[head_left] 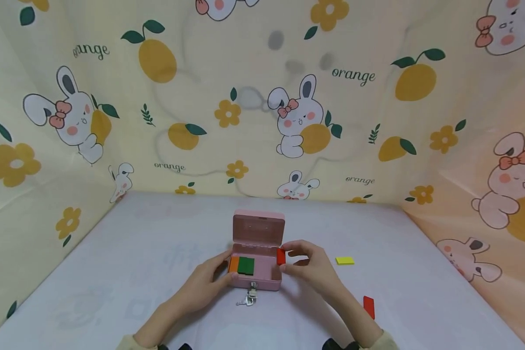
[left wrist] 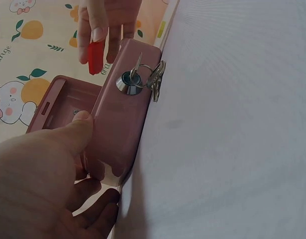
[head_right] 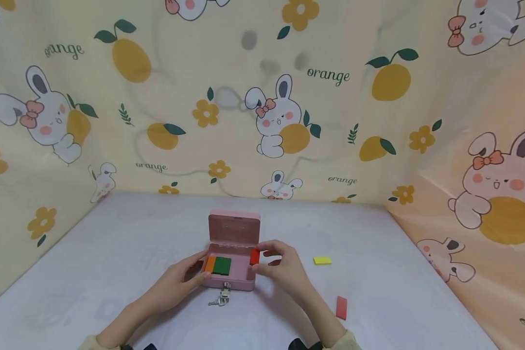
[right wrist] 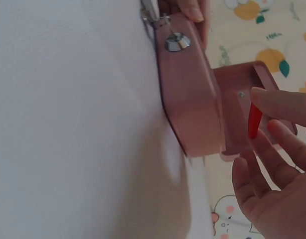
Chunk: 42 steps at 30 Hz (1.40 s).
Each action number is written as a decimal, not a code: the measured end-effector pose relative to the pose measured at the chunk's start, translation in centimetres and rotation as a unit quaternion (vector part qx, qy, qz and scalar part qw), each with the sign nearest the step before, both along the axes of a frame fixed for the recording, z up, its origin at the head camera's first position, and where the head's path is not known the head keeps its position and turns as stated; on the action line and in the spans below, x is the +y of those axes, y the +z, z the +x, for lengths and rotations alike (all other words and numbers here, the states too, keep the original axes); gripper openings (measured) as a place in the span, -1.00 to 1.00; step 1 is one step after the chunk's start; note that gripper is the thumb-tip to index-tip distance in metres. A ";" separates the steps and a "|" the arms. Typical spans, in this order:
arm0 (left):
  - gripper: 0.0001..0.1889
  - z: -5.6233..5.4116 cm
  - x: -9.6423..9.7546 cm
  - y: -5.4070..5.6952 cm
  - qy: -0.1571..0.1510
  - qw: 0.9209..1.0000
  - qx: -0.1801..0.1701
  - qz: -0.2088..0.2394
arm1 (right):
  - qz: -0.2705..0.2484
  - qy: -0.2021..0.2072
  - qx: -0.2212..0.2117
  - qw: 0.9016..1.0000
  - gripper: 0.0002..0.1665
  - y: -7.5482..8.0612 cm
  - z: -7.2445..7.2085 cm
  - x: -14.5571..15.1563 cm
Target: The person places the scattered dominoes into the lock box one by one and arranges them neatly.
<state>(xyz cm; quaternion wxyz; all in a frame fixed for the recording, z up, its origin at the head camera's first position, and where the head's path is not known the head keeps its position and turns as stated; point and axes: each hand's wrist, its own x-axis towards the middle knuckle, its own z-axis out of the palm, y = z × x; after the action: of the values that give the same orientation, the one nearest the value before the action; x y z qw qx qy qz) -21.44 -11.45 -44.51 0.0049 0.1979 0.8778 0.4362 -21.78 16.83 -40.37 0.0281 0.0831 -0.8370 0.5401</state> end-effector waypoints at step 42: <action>-0.29 0.0 0.3 0.1 0.020 1.000 -0.023 0.002 | 0.076 0.022 0.030 0.996 -0.60 -1.0 -1.1 -2.9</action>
<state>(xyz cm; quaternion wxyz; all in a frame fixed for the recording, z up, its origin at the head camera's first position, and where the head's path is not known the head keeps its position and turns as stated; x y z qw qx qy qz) -21.43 -11.18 -44.37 0.0160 0.1707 0.8802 0.4426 -22.89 13.97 -41.34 0.0345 0.1196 -0.8723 0.4729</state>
